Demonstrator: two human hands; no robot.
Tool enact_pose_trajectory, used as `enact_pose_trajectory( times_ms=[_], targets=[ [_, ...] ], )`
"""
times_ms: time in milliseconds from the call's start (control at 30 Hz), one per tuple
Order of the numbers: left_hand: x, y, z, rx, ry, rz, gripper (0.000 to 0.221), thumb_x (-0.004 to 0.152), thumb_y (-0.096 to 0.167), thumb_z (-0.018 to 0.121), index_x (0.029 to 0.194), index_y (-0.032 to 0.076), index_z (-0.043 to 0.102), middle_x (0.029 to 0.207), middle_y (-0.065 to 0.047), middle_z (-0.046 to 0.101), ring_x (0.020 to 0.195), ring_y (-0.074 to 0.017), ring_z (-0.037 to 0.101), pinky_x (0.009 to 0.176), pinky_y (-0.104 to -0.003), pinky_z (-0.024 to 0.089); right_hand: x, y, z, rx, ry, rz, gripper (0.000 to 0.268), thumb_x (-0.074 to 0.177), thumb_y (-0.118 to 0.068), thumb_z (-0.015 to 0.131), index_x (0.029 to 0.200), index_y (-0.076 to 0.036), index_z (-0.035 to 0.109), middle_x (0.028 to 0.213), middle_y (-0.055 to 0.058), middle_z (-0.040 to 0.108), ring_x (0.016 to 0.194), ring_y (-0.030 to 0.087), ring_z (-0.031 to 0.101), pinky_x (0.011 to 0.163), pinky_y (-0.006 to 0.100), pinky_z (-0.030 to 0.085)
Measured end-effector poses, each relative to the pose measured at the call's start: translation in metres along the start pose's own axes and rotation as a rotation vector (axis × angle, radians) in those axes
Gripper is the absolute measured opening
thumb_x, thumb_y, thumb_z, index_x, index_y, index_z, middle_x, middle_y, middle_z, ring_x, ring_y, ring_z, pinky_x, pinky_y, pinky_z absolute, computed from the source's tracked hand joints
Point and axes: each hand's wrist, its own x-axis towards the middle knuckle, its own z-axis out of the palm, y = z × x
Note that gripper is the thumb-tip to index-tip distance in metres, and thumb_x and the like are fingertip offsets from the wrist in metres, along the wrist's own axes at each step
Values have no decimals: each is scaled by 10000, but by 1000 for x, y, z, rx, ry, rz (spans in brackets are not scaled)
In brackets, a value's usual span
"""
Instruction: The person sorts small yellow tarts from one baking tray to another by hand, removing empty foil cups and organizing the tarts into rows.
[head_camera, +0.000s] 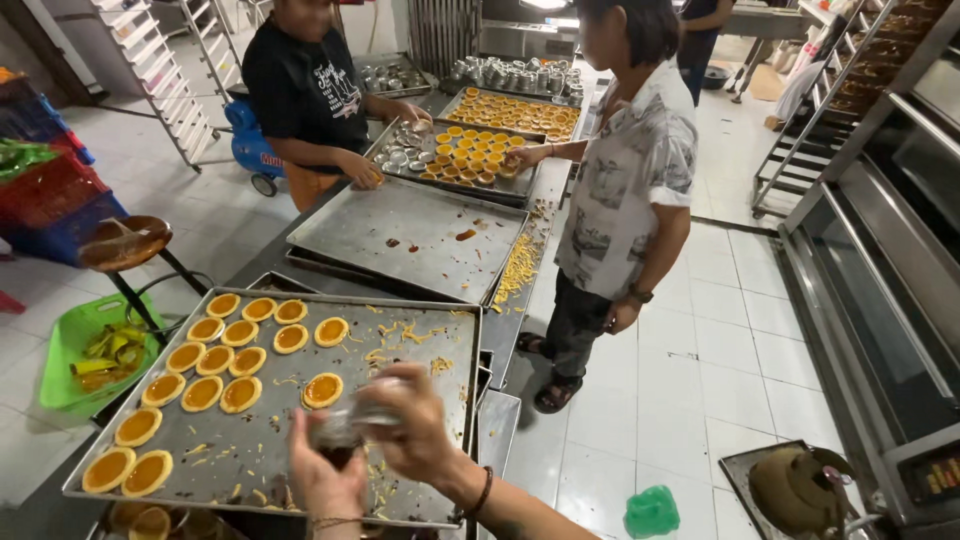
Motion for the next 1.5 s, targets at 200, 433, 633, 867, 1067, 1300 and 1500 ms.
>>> enact_pose_trajectory(
  times_ms=[200,433,633,867,1067,1300,1500],
  targets=[
    [-7,1,-10,-83,-64,53,181,958,131,701,1092,134,579,1173,-141,601,1014,-235,612,917,-541,636,-4,-22,-4,-36,237,-21,330,1031,-280,657,1298,-105,574,1201,186,525,998,290,607,734,385,603],
    [-8,-35,-24,-99,-40,197,194,806,53,789,813,121,608,832,-65,613,790,-234,645,721,-330,617,-35,-5,0,-67,-4,68,443,885,13,664,1301,-115,576,1202,153,547,894,256,666,681,347,643],
    [-58,-17,-19,8,-166,127,189,810,45,786,767,176,657,760,7,647,649,-153,561,507,-273,390,-49,-2,3,-207,-181,1,393,1005,-349,656,1266,-64,585,1162,181,575,1039,328,596,810,445,540],
    [-7,-1,-45,852,-162,306,351,869,248,754,1166,149,596,1246,-158,661,761,-292,740,496,-352,524,-53,42,-3,-16,-417,779,450,987,-240,646,1353,-85,434,1205,178,687,900,286,746,740,405,676],
    [27,-7,-42,1663,-597,868,678,587,366,1004,1115,177,623,1075,-97,709,1001,-316,686,884,-435,544,-79,100,13,-406,-789,1022,447,1062,-500,479,1148,-67,557,1050,98,570,903,293,522,706,455,498],
    [68,-63,-28,2299,-688,1032,746,789,667,756,1438,468,447,1368,23,486,1218,-344,584,889,-476,641,-103,133,-89,-92,-45,809,311,1037,-218,515,1233,-147,745,1175,198,656,950,331,633,845,459,509],
    [89,-94,-41,2563,-393,966,524,751,599,806,1198,407,612,1285,21,514,1210,-371,593,886,-465,625,-229,168,-284,-40,38,1155,238,885,-181,791,1104,-93,821,897,154,804,682,227,706,546,309,582]
  ],
)
